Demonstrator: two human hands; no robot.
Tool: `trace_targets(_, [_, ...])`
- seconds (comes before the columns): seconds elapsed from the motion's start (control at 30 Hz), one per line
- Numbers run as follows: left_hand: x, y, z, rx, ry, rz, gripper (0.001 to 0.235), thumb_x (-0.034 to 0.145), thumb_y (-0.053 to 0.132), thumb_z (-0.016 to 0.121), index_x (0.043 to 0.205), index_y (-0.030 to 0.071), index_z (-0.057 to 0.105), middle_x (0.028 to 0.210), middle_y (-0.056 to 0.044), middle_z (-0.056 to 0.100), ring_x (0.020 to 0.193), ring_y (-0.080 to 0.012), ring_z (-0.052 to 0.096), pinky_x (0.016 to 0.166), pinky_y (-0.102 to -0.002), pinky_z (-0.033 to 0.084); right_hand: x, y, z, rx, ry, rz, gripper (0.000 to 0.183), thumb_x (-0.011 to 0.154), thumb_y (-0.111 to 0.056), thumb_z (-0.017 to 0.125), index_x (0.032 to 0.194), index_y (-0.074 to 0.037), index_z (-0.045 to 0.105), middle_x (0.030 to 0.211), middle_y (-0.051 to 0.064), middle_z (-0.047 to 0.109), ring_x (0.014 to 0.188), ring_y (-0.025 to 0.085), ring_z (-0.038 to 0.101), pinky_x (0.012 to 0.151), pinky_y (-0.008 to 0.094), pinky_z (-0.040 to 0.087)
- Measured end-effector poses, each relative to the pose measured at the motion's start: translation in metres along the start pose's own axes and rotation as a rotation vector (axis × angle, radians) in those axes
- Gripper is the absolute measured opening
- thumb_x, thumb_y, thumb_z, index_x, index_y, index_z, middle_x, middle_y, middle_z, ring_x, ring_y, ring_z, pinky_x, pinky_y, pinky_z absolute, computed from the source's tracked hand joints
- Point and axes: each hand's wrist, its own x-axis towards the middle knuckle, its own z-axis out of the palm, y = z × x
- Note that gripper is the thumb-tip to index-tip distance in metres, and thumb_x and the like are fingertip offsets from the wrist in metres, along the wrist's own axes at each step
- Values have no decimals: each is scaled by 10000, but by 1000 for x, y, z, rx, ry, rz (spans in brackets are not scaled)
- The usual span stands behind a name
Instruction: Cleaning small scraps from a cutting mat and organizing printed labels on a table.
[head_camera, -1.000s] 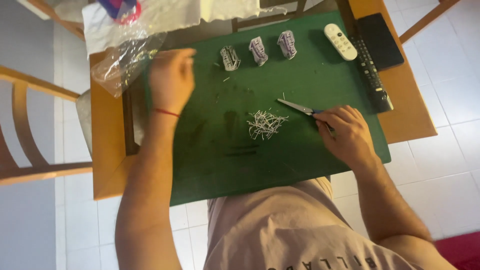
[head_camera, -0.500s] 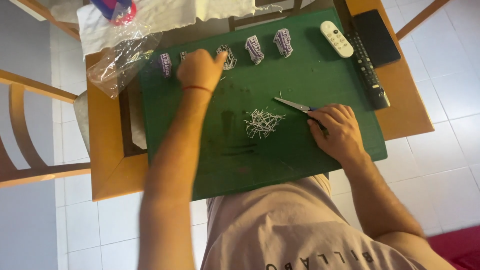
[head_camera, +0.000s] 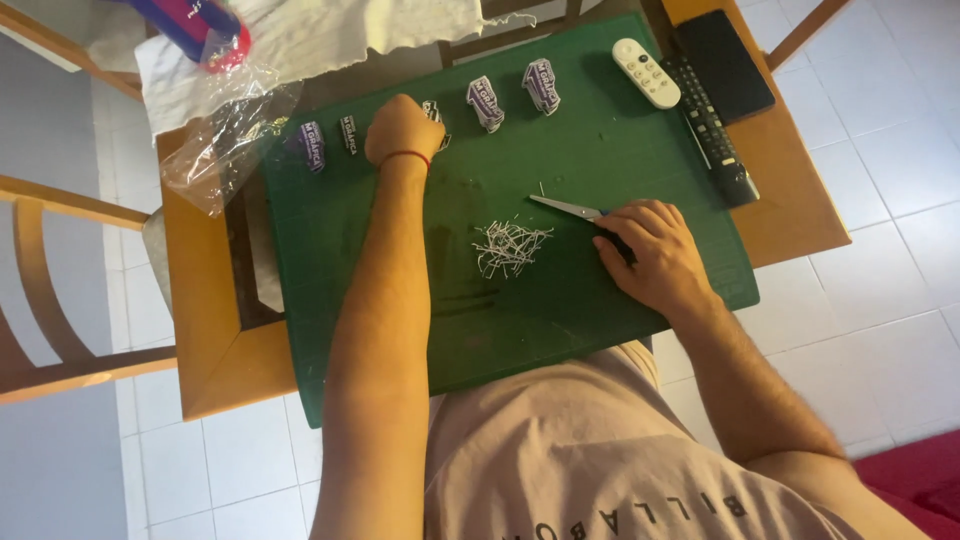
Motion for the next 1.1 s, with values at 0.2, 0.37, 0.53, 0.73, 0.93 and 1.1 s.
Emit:
trace_targets(0.2, [-6, 13, -16, -22, -48, -52, 116, 936, 102, 813, 912, 111, 699, 926, -67, 775, 813, -309, 767, 594, -424, 580, -1, 1, 1, 15, -2, -4, 216, 1108, -124, 797, 1304, -32, 807, 1224, 139, 788, 1168, 355, 716, 1004, 497, 568])
trace_targets(0.37, [-1, 17, -12, 41, -25, -41, 359, 941, 510, 892, 1025, 175, 792, 1009, -22, 833, 912, -304, 806, 686, -446, 627, -2, 3, 3, 14, 3, -2, 224, 1108, -135, 796, 1309, -36, 803, 1217, 139, 783, 1166, 361, 714, 1025, 502, 568])
trace_targets(0.53, [1, 18, -16, 107, -70, -19, 236, 939, 380, 882, 1021, 173, 803, 1014, -28, 798, 916, -316, 780, 666, -453, 609, 0, 1, 1, 19, 22, -6, 220, 1108, -122, 790, 1309, -32, 796, 1216, 135, 782, 1155, 357, 713, 1038, 497, 576])
trace_targets(0.73, [-10, 21, -33, 2, -159, -52, 314, 894, 339, 942, 981, 81, 786, 971, -38, 801, 874, -268, 775, 659, -416, 581, 0, 2, 1, 14, 9, 2, 243, 1104, -133, 800, 1323, -26, 793, 1231, 145, 777, 1166, 361, 711, 1018, 494, 572])
trace_targets(0.93, [-3, 18, -30, 24, -198, 15, 406, 864, 253, 1012, 1092, -8, 800, 1132, -137, 830, 1021, -329, 823, 824, -463, 710, 2, 0, 1, 5, 8, -8, 231, 1101, -134, 797, 1302, -20, 804, 1203, 145, 778, 1171, 362, 710, 1051, 503, 586])
trace_targets(1.1, [3, 14, -19, 22, -192, 23, 479, 877, 239, 996, 1241, 20, 773, 1315, -124, 810, 1180, -349, 792, 926, -463, 680, 0, 2, 2, 10, -10, 3, 240, 1103, -150, 789, 1312, -32, 807, 1217, 141, 785, 1174, 363, 710, 1037, 508, 578])
